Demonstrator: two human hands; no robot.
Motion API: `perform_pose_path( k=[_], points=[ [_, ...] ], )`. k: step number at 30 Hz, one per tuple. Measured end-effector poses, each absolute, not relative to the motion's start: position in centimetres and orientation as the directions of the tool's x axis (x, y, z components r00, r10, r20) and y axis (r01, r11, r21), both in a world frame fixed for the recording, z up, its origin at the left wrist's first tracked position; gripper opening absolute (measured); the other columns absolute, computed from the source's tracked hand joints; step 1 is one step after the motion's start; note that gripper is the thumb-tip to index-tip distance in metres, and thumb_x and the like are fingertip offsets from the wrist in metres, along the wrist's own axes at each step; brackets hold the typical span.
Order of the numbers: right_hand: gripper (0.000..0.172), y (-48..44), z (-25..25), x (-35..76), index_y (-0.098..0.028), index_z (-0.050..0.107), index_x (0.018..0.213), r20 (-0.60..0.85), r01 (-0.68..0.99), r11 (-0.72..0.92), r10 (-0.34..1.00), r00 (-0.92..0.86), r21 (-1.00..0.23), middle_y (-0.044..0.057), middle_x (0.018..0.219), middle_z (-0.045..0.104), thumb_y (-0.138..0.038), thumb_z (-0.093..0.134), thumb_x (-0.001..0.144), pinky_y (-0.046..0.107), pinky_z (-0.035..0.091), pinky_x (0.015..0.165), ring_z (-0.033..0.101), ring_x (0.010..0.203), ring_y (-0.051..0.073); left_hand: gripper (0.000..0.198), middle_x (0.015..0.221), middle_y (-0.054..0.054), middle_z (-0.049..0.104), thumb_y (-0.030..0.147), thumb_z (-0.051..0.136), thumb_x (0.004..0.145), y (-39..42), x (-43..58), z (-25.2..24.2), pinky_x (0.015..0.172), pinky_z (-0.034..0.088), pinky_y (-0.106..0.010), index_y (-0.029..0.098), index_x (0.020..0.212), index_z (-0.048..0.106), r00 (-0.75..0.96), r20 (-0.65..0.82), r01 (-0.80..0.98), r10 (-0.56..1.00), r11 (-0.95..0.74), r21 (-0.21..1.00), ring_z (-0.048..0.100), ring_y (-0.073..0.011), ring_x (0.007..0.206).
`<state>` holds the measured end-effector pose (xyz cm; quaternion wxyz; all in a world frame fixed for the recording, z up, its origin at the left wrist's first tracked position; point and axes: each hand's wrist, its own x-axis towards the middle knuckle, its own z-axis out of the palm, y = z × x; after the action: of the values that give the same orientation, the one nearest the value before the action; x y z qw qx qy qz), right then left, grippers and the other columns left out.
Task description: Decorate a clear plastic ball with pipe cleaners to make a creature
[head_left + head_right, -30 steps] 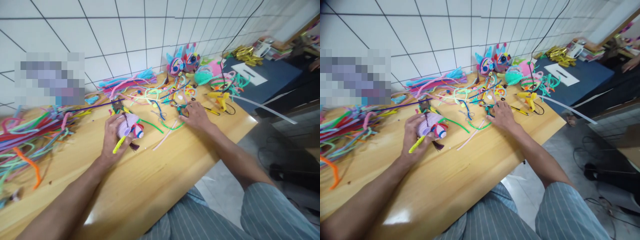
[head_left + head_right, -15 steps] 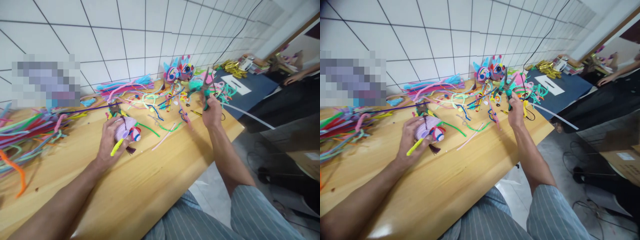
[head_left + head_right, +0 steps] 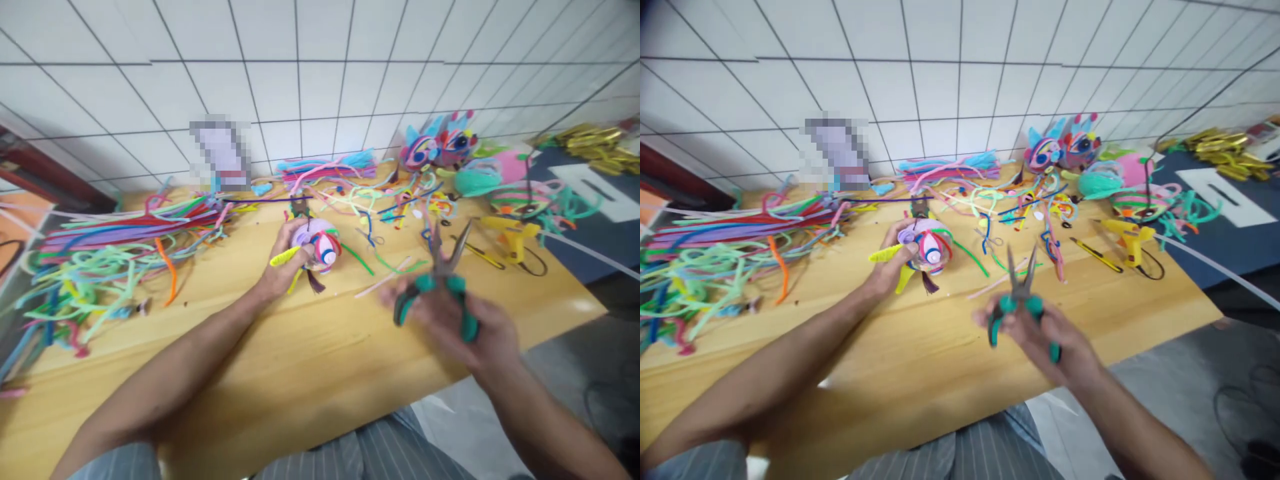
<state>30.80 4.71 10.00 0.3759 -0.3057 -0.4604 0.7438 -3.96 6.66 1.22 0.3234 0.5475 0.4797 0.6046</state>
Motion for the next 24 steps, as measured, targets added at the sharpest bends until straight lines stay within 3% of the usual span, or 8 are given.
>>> perform_pose_path(
  k=[3, 7, 12, 16, 18, 20, 22, 24],
  points=[
    [0.06, 0.2, 7.9, 31.2, -0.029, 0.089, 0.122, -0.241, -0.152, -0.468, 0.675, -0.697, -0.871, 0.014, 0.122, 0.083, -0.079, 0.085, 0.089, 0.056, 0.067, 0.099, 0.083, 0.109, 0.036, 0.062, 0.127, -0.006, 0.076, 0.065, 0.083, 0.093, 6.7, -3.6, 2.0, 0.096, 0.065, -0.04, 0.028, 0.14, 0.067, -0.207, 0.207, -0.098, 0.956, -0.231, 0.968, 0.074, -0.0281, 0.113],
    [0.061, -0.3, 7.6, 31.0, -0.029, 0.088, 0.13, -0.205, -0.163, -0.436, 0.681, -0.703, -0.885, 0.014, 0.122, 0.082, -0.077, 0.084, 0.092, 0.052, 0.066, 0.099, 0.082, 0.107, 0.033, 0.062, 0.12, -0.003, 0.076, 0.06, 0.088, 0.087, 7.2, -3.4, 1.9, 0.089, 0.064, -0.034, 0.03, 0.137, 0.067, -0.226, 0.137, -0.257, 0.964, -0.195, 0.947, 0.073, -0.0248, 0.106],
    [0.046, 4.8, 10.1, 29.3, -0.034, 0.084, 0.105, 0.091, -0.274, -0.074, 0.833, -0.546, -0.959, 0.009, 0.134, 0.082, -0.076, 0.09, 0.087, 0.056, 0.065, 0.106, 0.08, 0.119, 0.035, 0.063, 0.123, -0.002, 0.076, 0.061, 0.087, 0.088, 7.3, -3.5, 1.6, 0.094, 0.063, -0.034, 0.031, 0.14, 0.067, -0.237, 0.146, -0.27, 0.96, -0.21, 0.94, 0.072, -0.0238, 0.11],
    [0.03, 7.3, 9.6, 27.2, -0.029, 0.072, 0.093, 0.195, 0.011, 0.232, 0.843, -0.501, -0.973, 0.006, 0.115, 0.082, -0.057, 0.081, 0.101, 0.047, 0.067, 0.091, 0.08, 0.101, 0.028, 0.061, 0.131, -0.007, 0.075, 0.064, 0.081, 0.096, 6.6, -3.5, 2.2, 0.108, 0.062, -0.044, 0.03, 0.145, 0.066, -0.257, 0.245, -0.1, 0.935, -0.277, 0.956, 0.071, -0.0302, 0.127],
    [0.02, 8.4, 8.8, 26.3, -0.028, 0.068, 0.091, 0.366, 0.236, 0.511, 0.806, -0.465, -0.826, 0.007, 0.111, 0.08, -0.041, 0.081, 0.1, 0.046, 0.065, 0.091, 0.079, 0.104, 0.029, 0.06, 0.139, -0.009, 0.073, 0.066, 0.078, 0.1, 6.3, -3.5, 2.3, 0.122, 0.057, -0.051, 0.029, 0.146, 0.067, -0.256, 0.341, 0.041, 0.904, -0.343, 0.939, 0.068, -0.0337, 0.139],
    [0.015, 9.7, 8.1, 25.5, -0.028, 0.066, 0.093, 0.571, 0.387, 0.728, 0.684, -0.454, -0.565, 0.01, 0.118, 0.079, -0.03, 0.081, 0.094, 0.05, 0.064, 0.098, 0.079, 0.113, 0.032, 0.057, 0.15, -0.011, 0.069, 0.065, 0.076, 0.103, 6.1, -3.5, 2.1, 0.132, 0.049, -0.056, 0.031, 0.147, 0.067, -0.246, 0.472, 0.177, 0.847, -0.439, 0.881, 0.063, -0.0355, 0.149],
    [0.019, 10.8, 7.6, 24.8, -0.028, 0.063, 0.097, 0.681, 0.445, 0.821, 0.555, -0.478, -0.357, 0.012, 0.124, 0.079, -0.024, 0.08, 0.089, 0.054, 0.063, 0.101, 0.078, 0.117, 0.034, 0.054, 0.157, -0.012, 0.065, 0.062, 0.073, 0.106, 6.1, -3.5, 1.8, 0.136, 0.046, -0.059, 0.035, 0.152, 0.064, -0.224, 0.596, 0.297, 0.771, -0.528, 0.795, 0.059, -0.0355, 0.156],
    [0.024, 11.4, 7.3, 23.9, -0.029, 0.061, 0.103, 0.701, 0.459, 0.851, 0.489, -0.519, -0.255, 0.014, 0.129, 0.08, -0.021, 0.079, 0.087, 0.057, 0.063, 0.101, 0.078, 0.119, 0.036, 0.054, 0.159, -0.013, 0.063, 0.06, 0.07, 0.109, 6.2, -3.4, 1.5, 0.135, 0.048, -0.061, 0.037, 0.157, 0.059, -0.208, 0.684, 0.401, 0.699, -0.577, 0.711, 0.058, -0.0356, 0.156]
  ],
)
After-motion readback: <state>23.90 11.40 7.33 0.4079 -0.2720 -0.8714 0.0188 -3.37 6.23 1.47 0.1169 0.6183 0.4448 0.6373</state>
